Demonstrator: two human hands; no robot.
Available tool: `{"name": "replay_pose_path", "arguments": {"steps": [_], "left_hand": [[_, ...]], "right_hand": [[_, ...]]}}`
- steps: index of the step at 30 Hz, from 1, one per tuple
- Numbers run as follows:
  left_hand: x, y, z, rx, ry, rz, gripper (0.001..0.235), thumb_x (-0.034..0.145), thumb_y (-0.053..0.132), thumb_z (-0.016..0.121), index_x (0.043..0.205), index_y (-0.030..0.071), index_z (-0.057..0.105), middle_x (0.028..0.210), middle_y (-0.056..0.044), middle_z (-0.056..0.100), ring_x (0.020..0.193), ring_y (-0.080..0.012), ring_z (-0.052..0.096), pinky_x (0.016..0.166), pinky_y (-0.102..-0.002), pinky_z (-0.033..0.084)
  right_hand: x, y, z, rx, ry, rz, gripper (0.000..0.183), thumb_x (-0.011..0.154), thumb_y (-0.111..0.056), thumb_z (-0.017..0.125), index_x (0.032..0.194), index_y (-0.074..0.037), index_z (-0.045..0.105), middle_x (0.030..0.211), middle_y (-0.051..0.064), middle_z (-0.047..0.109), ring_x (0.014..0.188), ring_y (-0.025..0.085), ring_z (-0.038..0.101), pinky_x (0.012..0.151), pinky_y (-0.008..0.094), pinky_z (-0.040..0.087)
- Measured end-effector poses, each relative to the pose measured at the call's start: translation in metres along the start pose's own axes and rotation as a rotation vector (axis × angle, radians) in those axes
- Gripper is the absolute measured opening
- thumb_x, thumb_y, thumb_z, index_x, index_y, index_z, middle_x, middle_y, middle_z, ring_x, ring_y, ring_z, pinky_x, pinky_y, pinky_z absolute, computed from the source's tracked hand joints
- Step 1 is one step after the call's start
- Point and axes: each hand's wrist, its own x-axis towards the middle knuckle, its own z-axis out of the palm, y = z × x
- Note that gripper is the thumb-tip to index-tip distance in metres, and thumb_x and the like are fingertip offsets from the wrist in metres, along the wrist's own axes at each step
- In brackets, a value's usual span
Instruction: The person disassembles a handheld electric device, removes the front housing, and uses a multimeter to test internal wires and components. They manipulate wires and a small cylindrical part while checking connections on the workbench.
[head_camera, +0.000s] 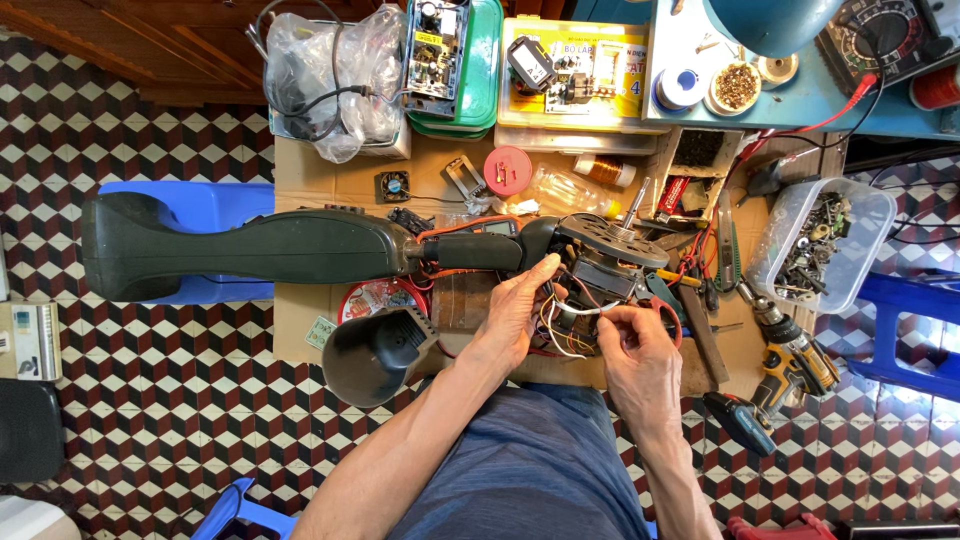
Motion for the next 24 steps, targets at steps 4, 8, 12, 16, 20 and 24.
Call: {"name": "replay_pose_path", "arguments": {"steps": [4, 8, 12, 16, 20, 24], "left_hand": [[0.003, -0.003, -0.002, 0.019, -0.022, 0.008, 0.033, 0.088, 0.035, 0.08, 0.106, 0.008, 0.073, 0.077, -0.002, 0.07, 0.06, -0.0071, 0.062, 0.053, -0.021, 0.049], [0.002, -0.003, -0.004, 0.01, -0.083, 0.035, 0.032, 0.091, 0.035, 0.078, 0.106, 0.007, 0.073, 0.08, 0.002, 0.07, 0.064, -0.0047, 0.06, 0.055, -0.02, 0.046], [-0.004, 0.002, -0.006, 0.17, -0.076, 0.025, 0.037, 0.097, 0.044, 0.07, 0.103, 0.008, 0.074, 0.075, 0.001, 0.069, 0.058, -0.0043, 0.053, 0.049, -0.018, 0.036], [-0.007, 0.006, -0.003, 0.118, -0.084, 0.015, 0.032, 0.097, 0.042, 0.066, 0.104, 0.011, 0.072, 0.079, -0.002, 0.072, 0.066, -0.0065, 0.061, 0.057, -0.019, 0.046], [-0.006, 0.005, -0.002, 0.111, -0.106, 0.044, 0.031, 0.097, 0.039, 0.067, 0.105, 0.011, 0.074, 0.078, 0.0, 0.07, 0.065, -0.0058, 0.061, 0.057, -0.02, 0.047], [-0.003, 0.003, -0.007, 0.132, -0.082, 0.048, 0.031, 0.098, 0.038, 0.069, 0.106, 0.009, 0.073, 0.079, 0.001, 0.069, 0.066, -0.0048, 0.06, 0.058, -0.019, 0.046]], "right_hand": [[0.013, -0.022, 0.007, -0.146, 0.08, -0.354, 0.029, 0.089, -0.016, 0.075, 0.112, 0.001, 0.068, 0.093, 0.01, 0.068, 0.082, 0.02, 0.064, 0.074, 0.033, 0.051], [0.033, -0.035, 0.024, -0.274, 0.073, -0.499, 0.017, 0.089, -0.014, 0.076, 0.101, -0.002, 0.072, 0.091, 0.013, 0.069, 0.087, 0.031, 0.066, 0.08, 0.041, 0.05], [0.034, -0.033, 0.025, -0.326, 0.064, -0.49, 0.01, 0.09, -0.011, 0.074, 0.096, -0.003, 0.072, 0.089, 0.014, 0.069, 0.087, 0.034, 0.067, 0.079, 0.042, 0.05], [0.027, -0.027, 0.02, -0.262, 0.085, -0.482, 0.012, 0.092, -0.009, 0.071, 0.102, -0.001, 0.071, 0.095, 0.015, 0.071, 0.088, 0.033, 0.069, 0.079, 0.041, 0.052], [0.027, -0.027, 0.023, -0.253, 0.049, -0.401, 0.019, 0.09, -0.012, 0.073, 0.104, 0.0, 0.07, 0.092, 0.015, 0.07, 0.083, 0.03, 0.07, 0.074, 0.04, 0.052], [0.032, -0.03, 0.031, -0.366, 0.077, -0.42, 0.014, 0.092, -0.014, 0.074, 0.101, -0.004, 0.074, 0.09, 0.014, 0.07, 0.083, 0.032, 0.069, 0.073, 0.041, 0.052]]}}
